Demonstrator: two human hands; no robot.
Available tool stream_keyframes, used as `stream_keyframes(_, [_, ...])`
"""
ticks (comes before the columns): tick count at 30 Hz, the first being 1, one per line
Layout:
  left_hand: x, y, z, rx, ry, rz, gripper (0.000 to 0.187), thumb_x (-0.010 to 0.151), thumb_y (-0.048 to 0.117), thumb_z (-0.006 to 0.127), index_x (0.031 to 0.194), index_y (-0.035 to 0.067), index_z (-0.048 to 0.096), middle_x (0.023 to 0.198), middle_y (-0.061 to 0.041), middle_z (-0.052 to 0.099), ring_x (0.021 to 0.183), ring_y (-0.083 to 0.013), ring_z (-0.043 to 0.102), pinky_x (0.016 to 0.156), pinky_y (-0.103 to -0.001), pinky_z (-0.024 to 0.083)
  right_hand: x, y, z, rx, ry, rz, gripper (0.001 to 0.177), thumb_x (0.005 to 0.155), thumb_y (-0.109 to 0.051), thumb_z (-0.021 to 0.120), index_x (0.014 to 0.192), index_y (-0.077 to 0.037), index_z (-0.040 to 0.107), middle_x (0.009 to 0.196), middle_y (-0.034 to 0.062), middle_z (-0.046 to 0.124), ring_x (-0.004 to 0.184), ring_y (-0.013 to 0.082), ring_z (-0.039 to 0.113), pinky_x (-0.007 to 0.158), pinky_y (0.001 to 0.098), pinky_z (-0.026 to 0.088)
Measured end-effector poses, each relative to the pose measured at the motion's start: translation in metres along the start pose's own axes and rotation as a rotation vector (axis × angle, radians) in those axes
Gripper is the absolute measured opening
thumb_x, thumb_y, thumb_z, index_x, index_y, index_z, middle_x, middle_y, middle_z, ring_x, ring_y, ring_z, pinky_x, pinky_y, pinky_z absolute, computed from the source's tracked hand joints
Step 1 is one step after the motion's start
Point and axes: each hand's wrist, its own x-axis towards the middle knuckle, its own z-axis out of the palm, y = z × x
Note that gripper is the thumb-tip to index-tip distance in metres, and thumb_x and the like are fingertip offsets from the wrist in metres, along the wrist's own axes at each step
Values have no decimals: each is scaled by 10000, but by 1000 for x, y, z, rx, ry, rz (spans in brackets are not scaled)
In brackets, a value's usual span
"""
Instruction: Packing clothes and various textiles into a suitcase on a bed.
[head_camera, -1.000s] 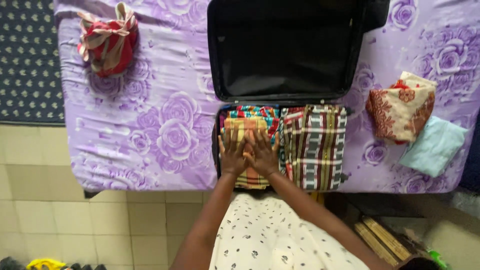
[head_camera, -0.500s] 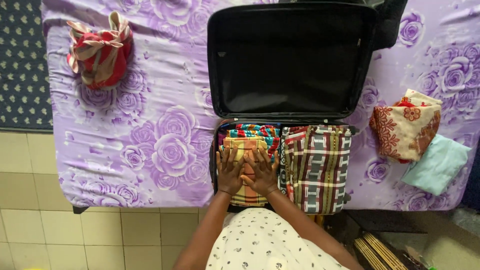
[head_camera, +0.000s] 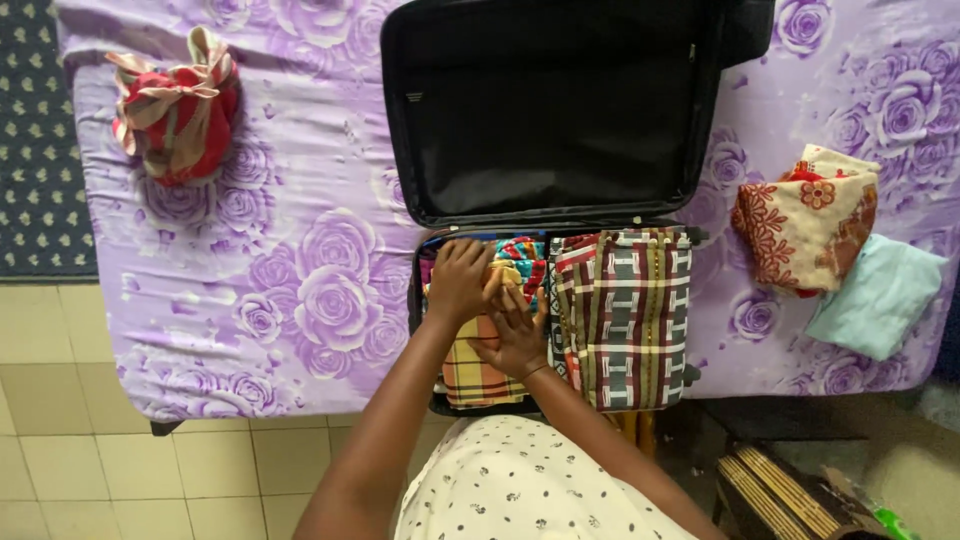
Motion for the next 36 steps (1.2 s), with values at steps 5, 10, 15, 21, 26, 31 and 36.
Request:
stream_keyframes(5, [2, 6, 9, -56, 116, -106, 461, 915, 406, 689, 1166, 21, 719, 1111, -139, 695, 1082, -320, 634, 1079, -496, 434, -4, 4, 10, 65, -13, 12, 828, 919, -765, 561, 1532, -227, 414, 1638, 40, 324, 1567, 214, 209, 1270, 631, 7])
stream_keyframes(10, [8, -7, 21, -176, 97, -181, 416, 879, 381, 708, 1109, 36, 731, 1099, -132, 688, 1062, -346, 632, 933, -457, 512, 2, 3, 9, 71, -28, 30, 827, 910, -731, 602, 1538, -225, 421, 1652, 31, 315, 1568, 214, 213, 1268, 634, 14])
stream_keyframes(15, [13, 4, 8, -214, 10, -96, 394, 928, 347, 699, 1153, 24, 712, 1119, -129, 668, 1071, -341, 619, 925, -455, 517, -6, 2, 15, 48, -42, 46, 868, 896, -700, 627, 1565, -194, 401, 1663, 38, 307, 1568, 234, 218, 1261, 638, 18])
stream_keyframes(21, [39, 59, 19, 32, -42, 3, 268, 922, 341, 694, 1047, 104, 711, 1125, -69, 696, 1133, -272, 641, 1049, -487, 495, 9, -1, 2, 89, -131, 134, 967, 888, -703, 551, 1610, -103, 320, 1674, 182, 251, 1569, 390, 156, 1222, 671, 54])
stream_keyframes(26, [35, 35, 62, -131, -96, 67, 478, 948, 323, 663, 1345, 58, 657, 1328, -152, 660, 1234, -351, 597, 1016, -467, 498, -2, 2, 12, 117, -38, 73, 946, 906, -717, 537, 1600, -105, 341, 1677, 220, 238, 1580, 434, 110, 1210, 703, 48])
stream_keyframes(31, [48, 24, 53, -264, -233, -18, 475, 933, 355, 680, 1330, 95, 667, 1313, -158, 657, 1185, -361, 616, 991, -467, 511, -1, 4, 10, 106, -101, 72, 874, 917, -723, 538, 1565, -150, 412, 1679, 150, 247, 1586, 371, 127, 1214, 691, 12])
stream_keyframes(36, [43, 16, 21, -408, -332, -27, 424, 985, 315, 613, 1345, 96, 656, 1346, -139, 639, 1116, -353, 626, 892, -479, 516, 1, -1, 7, 142, -57, 60, 810, 930, -736, 542, 1543, -215, 450, 1681, 64, 264, 1591, 279, 152, 1232, 670, -11])
